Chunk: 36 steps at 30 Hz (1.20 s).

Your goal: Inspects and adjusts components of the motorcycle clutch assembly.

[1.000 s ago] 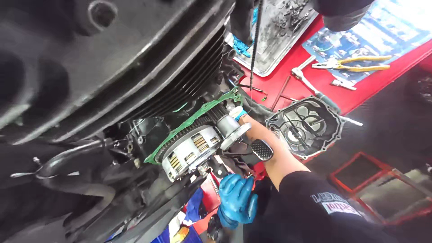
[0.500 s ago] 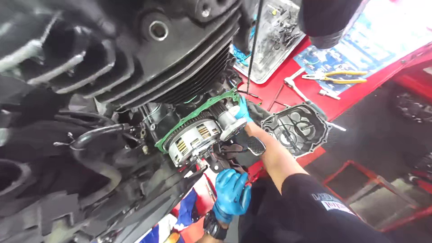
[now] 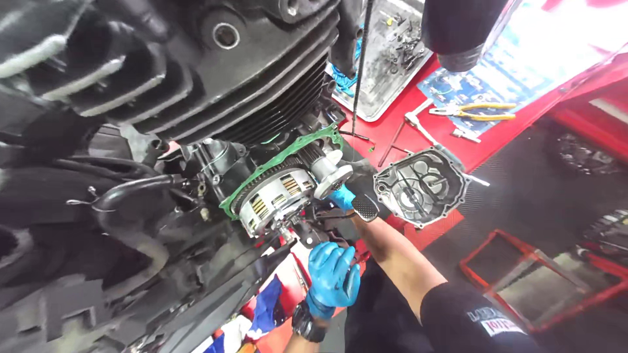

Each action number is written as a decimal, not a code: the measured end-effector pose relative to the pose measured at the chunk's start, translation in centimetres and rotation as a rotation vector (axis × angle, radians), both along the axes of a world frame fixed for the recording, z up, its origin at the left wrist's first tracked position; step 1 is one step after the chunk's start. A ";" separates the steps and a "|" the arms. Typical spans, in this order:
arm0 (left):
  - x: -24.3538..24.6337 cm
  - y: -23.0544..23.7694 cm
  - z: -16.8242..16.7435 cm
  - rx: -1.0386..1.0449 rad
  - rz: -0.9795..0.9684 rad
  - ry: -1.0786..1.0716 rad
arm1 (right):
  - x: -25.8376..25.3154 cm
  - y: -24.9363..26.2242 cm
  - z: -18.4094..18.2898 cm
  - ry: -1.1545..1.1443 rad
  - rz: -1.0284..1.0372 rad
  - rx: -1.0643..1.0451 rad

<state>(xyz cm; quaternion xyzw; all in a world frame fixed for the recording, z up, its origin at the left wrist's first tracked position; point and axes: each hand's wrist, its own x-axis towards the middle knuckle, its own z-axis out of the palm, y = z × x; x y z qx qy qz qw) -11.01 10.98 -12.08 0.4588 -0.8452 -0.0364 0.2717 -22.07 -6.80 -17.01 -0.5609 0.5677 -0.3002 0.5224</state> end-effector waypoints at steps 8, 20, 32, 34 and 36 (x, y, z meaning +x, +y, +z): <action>-1.1 -0.6 2.6 0.061 -0.002 -0.101 | -1.4 -0.1 -2.4 0.371 0.092 0.020; 0.3 0.2 -0.3 -0.025 -0.029 0.005 | 4.2 5.8 -10.3 0.318 0.206 0.041; 0.2 0.0 -0.1 -0.021 -0.023 -0.004 | 3.0 2.3 -7.3 0.346 0.005 0.061; 0.2 0.1 0.0 -0.011 -0.025 -0.020 | 4.3 3.4 -11.8 0.429 -0.039 -0.063; 0.2 0.0 0.1 -0.009 -0.023 -0.027 | 3.9 5.9 -16.4 0.538 -0.161 -0.247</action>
